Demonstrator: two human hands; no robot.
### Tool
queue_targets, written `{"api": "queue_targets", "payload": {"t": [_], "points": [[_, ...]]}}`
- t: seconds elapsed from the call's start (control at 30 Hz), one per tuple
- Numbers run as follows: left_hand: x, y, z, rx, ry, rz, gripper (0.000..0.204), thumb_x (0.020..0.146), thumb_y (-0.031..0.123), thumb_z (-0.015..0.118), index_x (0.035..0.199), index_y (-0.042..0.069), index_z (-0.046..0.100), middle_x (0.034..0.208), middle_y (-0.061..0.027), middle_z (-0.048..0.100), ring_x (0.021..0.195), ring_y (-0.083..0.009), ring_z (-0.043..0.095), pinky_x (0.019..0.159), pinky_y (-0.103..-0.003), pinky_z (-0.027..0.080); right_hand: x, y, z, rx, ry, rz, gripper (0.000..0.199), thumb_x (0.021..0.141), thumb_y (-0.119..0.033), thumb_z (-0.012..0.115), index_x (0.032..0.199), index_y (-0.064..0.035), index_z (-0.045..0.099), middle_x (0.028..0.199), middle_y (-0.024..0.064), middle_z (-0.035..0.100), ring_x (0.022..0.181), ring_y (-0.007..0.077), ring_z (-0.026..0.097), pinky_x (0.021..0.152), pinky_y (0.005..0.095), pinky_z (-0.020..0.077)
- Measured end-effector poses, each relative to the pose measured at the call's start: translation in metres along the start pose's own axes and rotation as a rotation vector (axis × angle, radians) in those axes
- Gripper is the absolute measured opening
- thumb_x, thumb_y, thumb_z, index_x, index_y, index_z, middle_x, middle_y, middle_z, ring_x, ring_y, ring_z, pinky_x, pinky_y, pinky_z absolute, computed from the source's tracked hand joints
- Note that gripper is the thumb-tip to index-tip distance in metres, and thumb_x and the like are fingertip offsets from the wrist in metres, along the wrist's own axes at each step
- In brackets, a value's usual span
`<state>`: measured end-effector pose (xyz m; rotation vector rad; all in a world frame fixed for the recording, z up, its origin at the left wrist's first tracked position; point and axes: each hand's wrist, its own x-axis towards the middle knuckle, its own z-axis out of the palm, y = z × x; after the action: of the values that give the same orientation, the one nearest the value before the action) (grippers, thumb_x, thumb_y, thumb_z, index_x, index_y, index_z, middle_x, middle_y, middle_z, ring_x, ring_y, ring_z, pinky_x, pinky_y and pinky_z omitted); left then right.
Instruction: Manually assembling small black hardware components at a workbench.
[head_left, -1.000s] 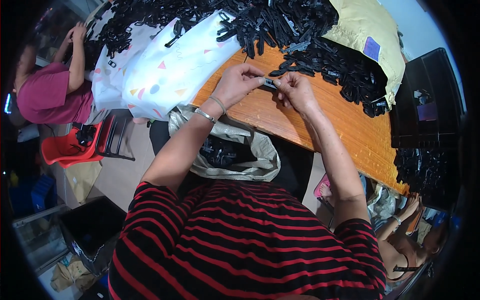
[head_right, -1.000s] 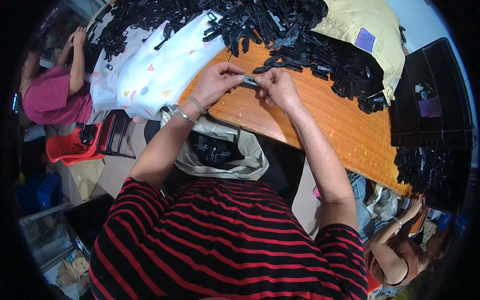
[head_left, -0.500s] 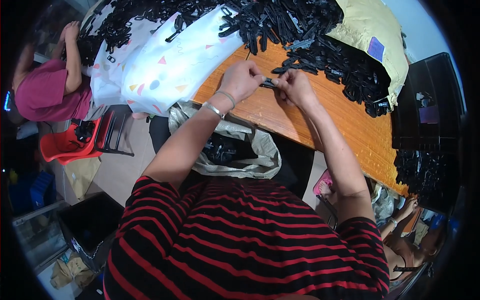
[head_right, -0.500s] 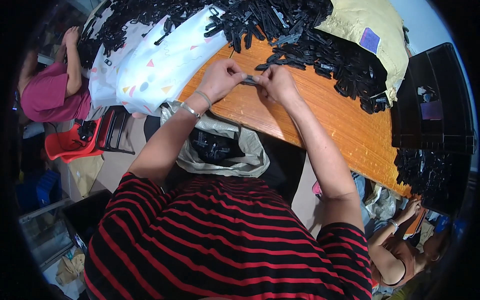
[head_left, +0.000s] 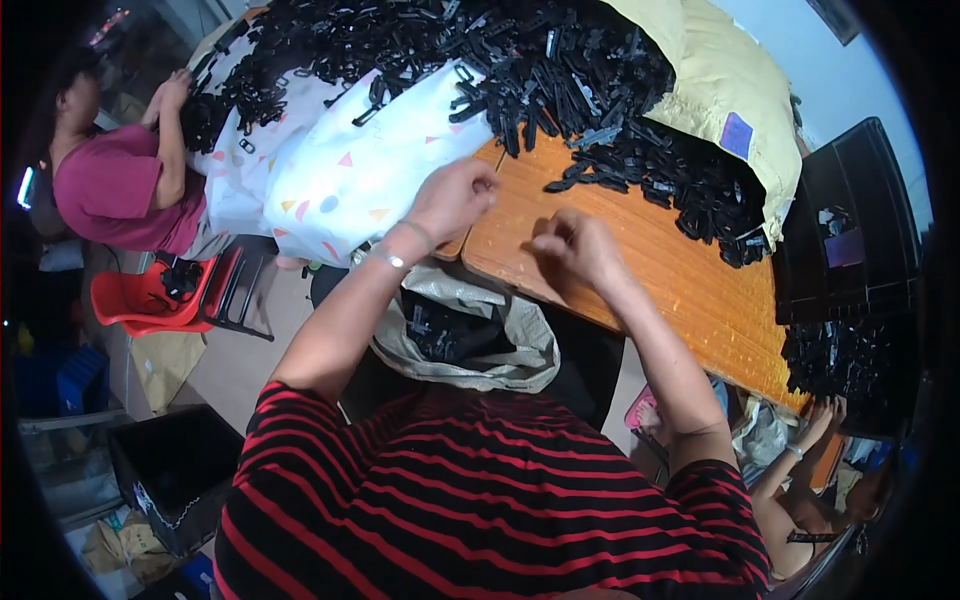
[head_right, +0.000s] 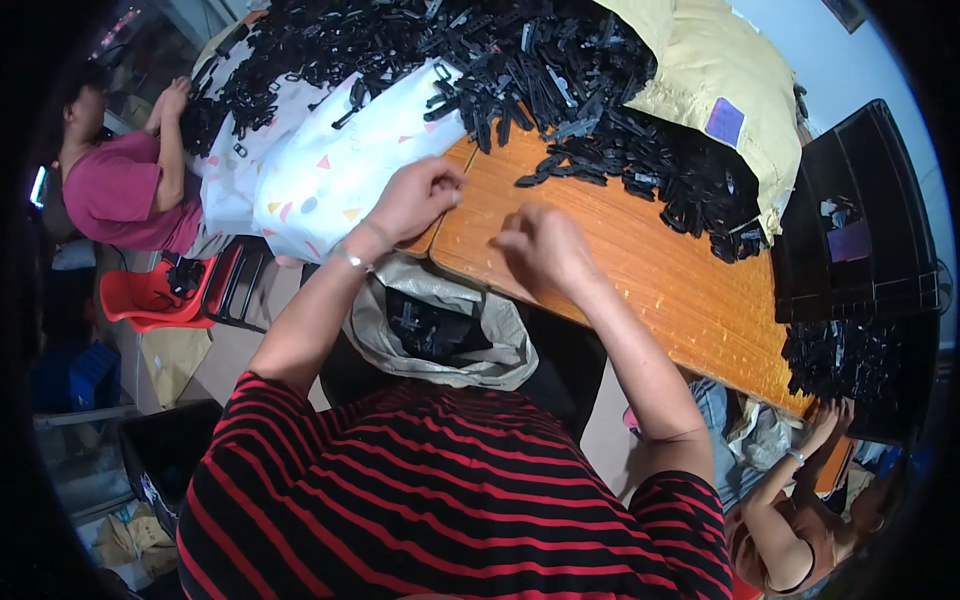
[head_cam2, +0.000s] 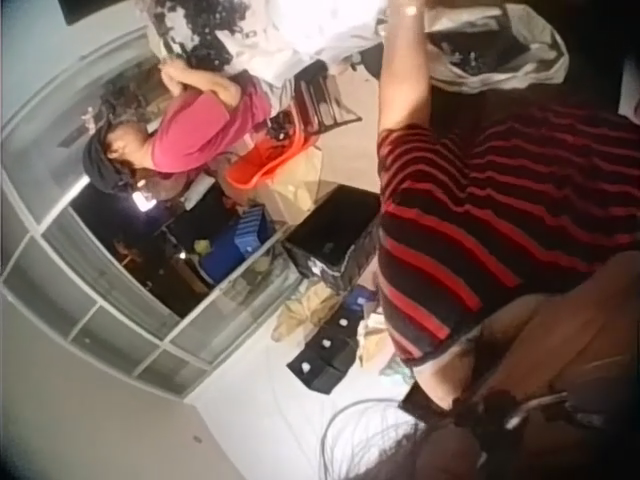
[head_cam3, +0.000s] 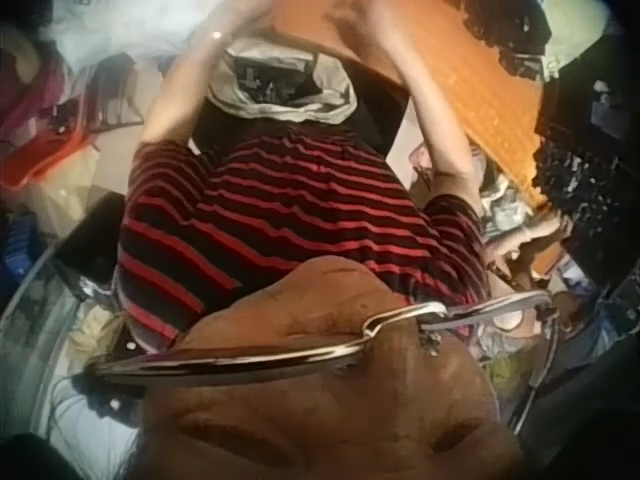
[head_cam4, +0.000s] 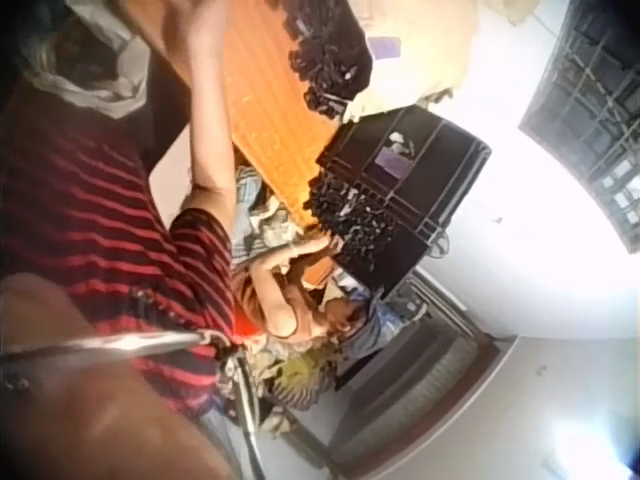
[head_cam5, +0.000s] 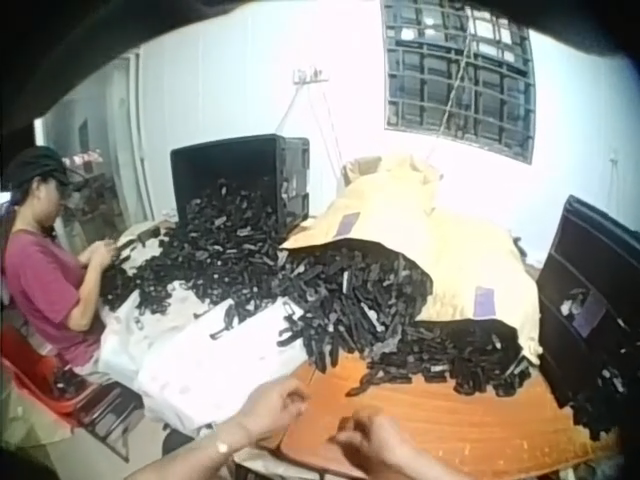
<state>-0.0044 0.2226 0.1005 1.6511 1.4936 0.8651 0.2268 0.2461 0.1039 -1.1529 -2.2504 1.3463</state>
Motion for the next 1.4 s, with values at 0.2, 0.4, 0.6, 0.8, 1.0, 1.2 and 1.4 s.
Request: {"api": "queue_targets", "payload": {"t": [0.2,0.4,0.6,0.8,1.0,1.2,1.4], "points": [[0.071,-0.001,-0.004,0.778,0.406,0.503,0.022,0.08,0.007,0.055,0.099,0.014,0.064,0.107,-0.0065,0.054,0.103,-0.0246,0.051,0.083,-0.036,0.043,0.046,0.012,-0.024,-0.697,0.495,-0.309,0.015,0.075,-0.01,0.067,0.089,-0.0071,0.062,0.09,0.014,0.056,0.073,0.0354,0.061,0.063,0.0436,0.0498],[0.091,-0.001,-0.013,0.941,0.232,0.62,0.017,0.08,0.01,0.055,0.095,0.013,0.063,0.101,-0.0036,0.054,0.1,-0.0217,0.051,0.078,-0.034,0.043,0.037,0.002,-0.011,-0.668,0.36,-0.238,0.013,0.079,-0.015,0.065,0.09,-0.0081,0.065,0.091,0.0129,0.056,0.073,0.035,0.061,0.064,0.0437,0.05],[0.081,0.011,-0.013,0.839,0.23,0.637,0.029,0.066,0.015,0.074,0.088,0.01,0.055,0.084,-0.0028,0.055,0.09,-0.0231,0.053,0.074,-0.035,0.043,0.045,0.02,-0.006,-0.55,0.396,-0.323,0.017,0.082,-0.019,0.064,0.092,-0.0058,0.064,0.083,0.0146,0.059,0.072,0.0347,0.061,0.064,0.0429,0.0496],[0.054,0.045,0.009,0.724,0.226,0.702,0.03,0.067,0.017,0.075,0.086,0.009,0.053,0.079,-0.004,0.057,0.08,-0.0249,0.057,0.069,-0.036,0.045,0.052,-0.006,-0.031,0.398,0.377,-0.072,0.021,0.092,-0.021,0.058,0.087,-0.0003,0.061,0.061,0.0036,0.059,0.047,0.0102,0.053,0.042,0.0255,0.0407],[0.039,0.02,0.025,-0.224,0.041,0.288,0.027,0.078,0.018,0.073,0.094,0.002,0.058,0.075,-0.001,0.06,0.068,-0.0117,0.058,0.056,-0.024,0.046,0.031,0.005,-0.023,0.582,0.314,0.094,0.013,0.09,-0.015,0.061,0.085,-0.0035,0.059,0.064,0.0014,0.059,0.044,0.0065,0.049,0.039,0.0197,0.0377],[0.023,0.016,0.04,-0.311,0.092,-0.065,0.019,0.079,0.013,0.072,0.088,-0.002,0.063,0.069,-0.001,0.061,0.061,-0.0062,0.054,0.055,-0.02,0.044,0.026,0.013,-0.016,0.507,0.312,0.194,0.014,0.089,-0.014,0.062,0.082,-0.0044,0.056,0.064,0.0018,0.06,0.042,0.0066,0.05,0.036,0.0205,0.0387],[0.028,0.011,0.048,-0.111,0.19,-0.057,0.018,0.077,0.014,0.073,0.081,-0.001,0.064,0.07,-0.0029,0.063,0.063,-0.007,0.055,0.057,-0.022,0.046,0.033,0.019,-0.014,0.479,0.294,0.218,0.018,0.089,-0.014,0.063,0.08,-0.0029,0.052,0.061,0.0045,0.059,0.041,0.0093,0.052,0.034,0.0218,0.038]]}}
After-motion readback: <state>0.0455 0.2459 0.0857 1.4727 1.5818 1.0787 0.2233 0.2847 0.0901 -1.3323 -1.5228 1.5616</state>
